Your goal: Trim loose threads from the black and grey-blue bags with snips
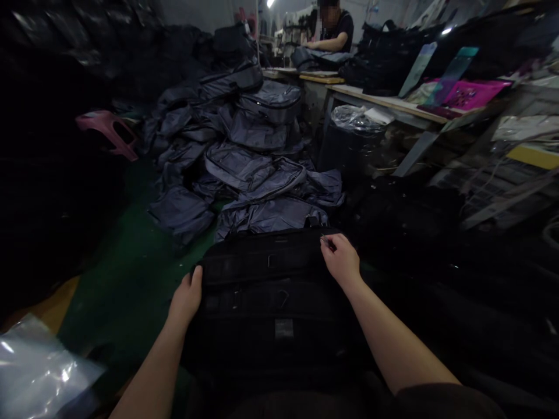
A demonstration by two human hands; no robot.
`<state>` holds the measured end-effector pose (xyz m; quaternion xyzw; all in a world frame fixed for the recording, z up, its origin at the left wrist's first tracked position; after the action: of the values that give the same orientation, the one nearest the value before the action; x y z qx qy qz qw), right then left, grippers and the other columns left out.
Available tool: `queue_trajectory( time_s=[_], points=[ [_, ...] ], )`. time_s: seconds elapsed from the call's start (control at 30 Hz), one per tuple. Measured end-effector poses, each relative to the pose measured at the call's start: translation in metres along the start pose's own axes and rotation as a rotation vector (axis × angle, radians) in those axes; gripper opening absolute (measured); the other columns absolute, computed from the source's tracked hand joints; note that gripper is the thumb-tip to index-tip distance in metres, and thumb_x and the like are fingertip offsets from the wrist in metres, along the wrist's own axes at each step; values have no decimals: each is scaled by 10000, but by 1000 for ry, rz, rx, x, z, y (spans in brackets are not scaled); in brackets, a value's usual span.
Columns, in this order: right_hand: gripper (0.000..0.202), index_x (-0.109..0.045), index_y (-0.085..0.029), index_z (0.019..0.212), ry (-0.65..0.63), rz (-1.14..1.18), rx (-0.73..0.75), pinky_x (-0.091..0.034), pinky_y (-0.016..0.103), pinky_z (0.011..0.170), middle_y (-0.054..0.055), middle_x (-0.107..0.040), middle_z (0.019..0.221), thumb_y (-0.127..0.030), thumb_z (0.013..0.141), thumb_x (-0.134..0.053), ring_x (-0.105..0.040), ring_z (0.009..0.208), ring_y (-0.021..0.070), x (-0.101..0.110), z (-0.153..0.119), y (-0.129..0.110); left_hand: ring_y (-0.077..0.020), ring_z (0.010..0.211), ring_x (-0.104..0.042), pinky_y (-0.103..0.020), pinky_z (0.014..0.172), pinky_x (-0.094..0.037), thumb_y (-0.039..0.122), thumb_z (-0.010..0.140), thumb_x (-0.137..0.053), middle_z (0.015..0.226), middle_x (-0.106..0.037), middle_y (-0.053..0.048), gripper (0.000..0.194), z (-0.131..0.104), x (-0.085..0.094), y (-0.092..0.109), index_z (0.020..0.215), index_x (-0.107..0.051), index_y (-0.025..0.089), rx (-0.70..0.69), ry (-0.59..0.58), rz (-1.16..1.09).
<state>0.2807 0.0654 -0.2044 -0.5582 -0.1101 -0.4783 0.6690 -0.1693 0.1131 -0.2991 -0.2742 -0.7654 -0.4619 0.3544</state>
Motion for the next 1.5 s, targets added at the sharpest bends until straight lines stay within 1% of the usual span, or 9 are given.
queue_trajectory(
  time_s=[0.1,0.3,0.43,0.73,0.93,1.2,1.5],
  points=[
    [199,-656,-229,827,0,0,0,-488,316,704,50,-644,873,-382,835,-528,-606,774,199,0,0,0,-412,1108,-540,-507,871,-443,759,761,-99,1215,-576,-237,909,0,0,0,1280,-473,113,3,-5,0],
    [192,-656,-231,835,5,3,3,-488,316,712,50,-646,883,-374,840,-527,-607,776,198,1,-1,-1,-399,1099,-548,-497,856,-452,762,761,-104,1227,-575,-220,896,1,0,-1,1288,-470,136,-2,3,-3],
    [185,-657,-229,832,2,8,8,-486,309,709,47,-643,878,-366,838,-534,-604,775,193,0,-1,-1,-399,1075,-563,-494,842,-457,763,760,-109,1217,-581,-229,899,2,-1,-2,1278,-479,128,2,-1,-3],
    [172,-662,-230,840,9,17,12,-483,303,687,44,-636,867,-351,833,-540,-600,769,192,0,-1,0,-397,1101,-548,-486,861,-449,762,760,-109,1235,-569,-225,896,3,-2,-2,1265,-492,128,-11,-3,-14],
    [167,-661,-231,835,12,21,17,-482,305,695,40,-636,865,-347,835,-541,-602,767,190,1,-1,0,-421,1119,-530,-510,868,-437,765,756,-112,1228,-566,-243,906,4,-3,-4,1271,-485,119,-9,-5,-17],
    [164,-660,-226,831,9,23,19,-481,304,689,42,-633,859,-345,833,-547,-600,758,189,0,-1,1,-412,1122,-533,-502,874,-437,749,769,-126,1230,-564,-249,883,3,-2,-2,1243,-505,107,-20,-5,-11],
    [167,-655,-225,815,12,28,19,-478,306,695,41,-631,847,-348,833,-543,-597,757,188,0,-1,0,-403,1103,-544,-500,868,-439,757,764,-113,1216,-576,-235,883,3,-2,-1,1236,-509,125,-21,-3,-6]
  ],
)
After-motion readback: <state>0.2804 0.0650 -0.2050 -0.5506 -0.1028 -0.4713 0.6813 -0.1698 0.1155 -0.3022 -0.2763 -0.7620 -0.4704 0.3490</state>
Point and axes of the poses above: each hand's wrist, its own z-axis towards the middle knuckle, its own x-axis out of the back of the hand, y = z × x, the point moved 8 cm from there along z, towards the middle knuckle
